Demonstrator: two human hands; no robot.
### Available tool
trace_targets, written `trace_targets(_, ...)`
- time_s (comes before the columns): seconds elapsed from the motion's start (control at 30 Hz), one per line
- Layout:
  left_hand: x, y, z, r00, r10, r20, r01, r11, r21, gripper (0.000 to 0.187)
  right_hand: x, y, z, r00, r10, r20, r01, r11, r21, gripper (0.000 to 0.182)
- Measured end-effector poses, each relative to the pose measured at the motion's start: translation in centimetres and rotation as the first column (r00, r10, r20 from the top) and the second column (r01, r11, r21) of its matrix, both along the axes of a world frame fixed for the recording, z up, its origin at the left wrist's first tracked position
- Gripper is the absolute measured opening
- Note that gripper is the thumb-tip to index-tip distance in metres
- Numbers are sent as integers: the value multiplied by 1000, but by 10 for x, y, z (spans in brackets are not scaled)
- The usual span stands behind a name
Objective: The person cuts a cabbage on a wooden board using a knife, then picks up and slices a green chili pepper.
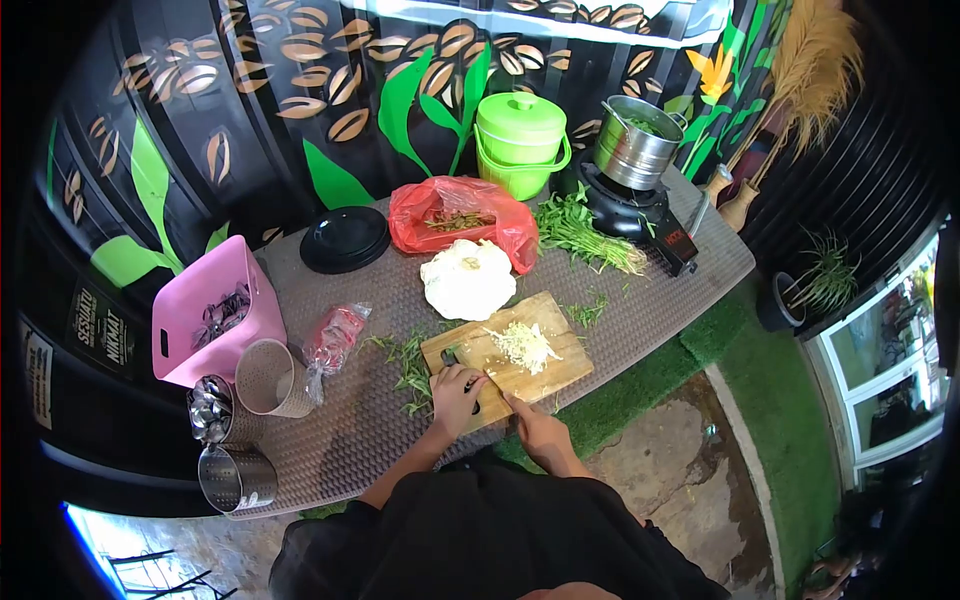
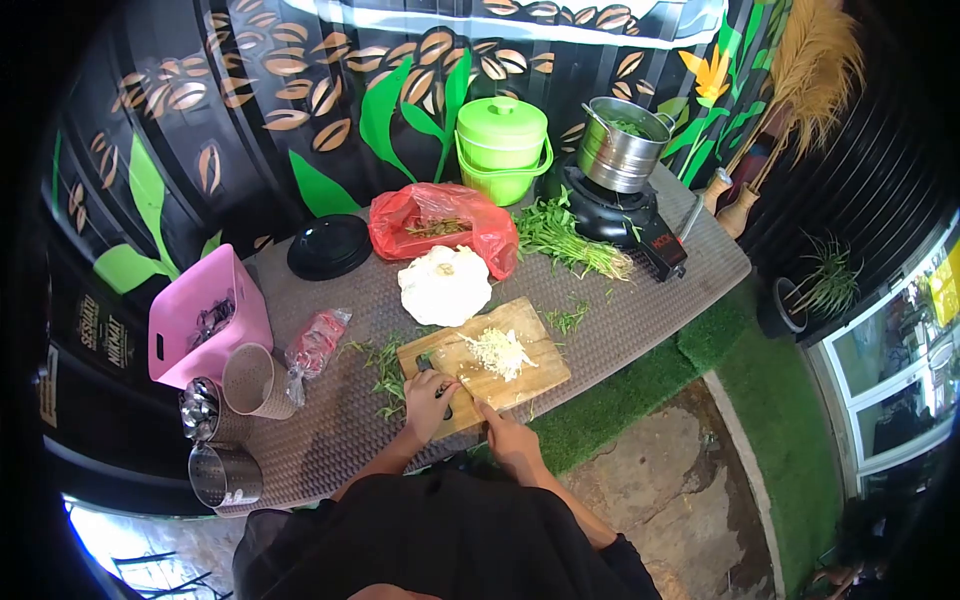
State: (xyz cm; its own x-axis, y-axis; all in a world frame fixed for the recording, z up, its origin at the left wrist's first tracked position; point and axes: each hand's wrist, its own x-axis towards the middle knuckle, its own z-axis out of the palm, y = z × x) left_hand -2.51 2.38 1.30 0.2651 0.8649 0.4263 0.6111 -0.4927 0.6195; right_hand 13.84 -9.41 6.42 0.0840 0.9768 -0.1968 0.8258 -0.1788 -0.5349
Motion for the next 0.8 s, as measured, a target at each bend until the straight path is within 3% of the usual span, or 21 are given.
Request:
trace_targets(0.07,0,-2,-1,1000,5,-7,-5,1000,0,13,2,5,-4,1000,-5,-20,5,1000,-23,53)
trace_targets(0.23,0,0,-5,1000,1,-30,-2,1000,-11,13,14,13,-11,994,-5,-109,22,987,157,52)
trace_targets(0.47,12,6,-4,993,7,-115,-15,997,-70,14,20,7,4,988,-18,-155,45,984,173,49)
trace_targets(0.8,12,9,-9,997,-30,-77,26,999,-48,17,21,19,-10,992,-40,-122,55,991,122,50)
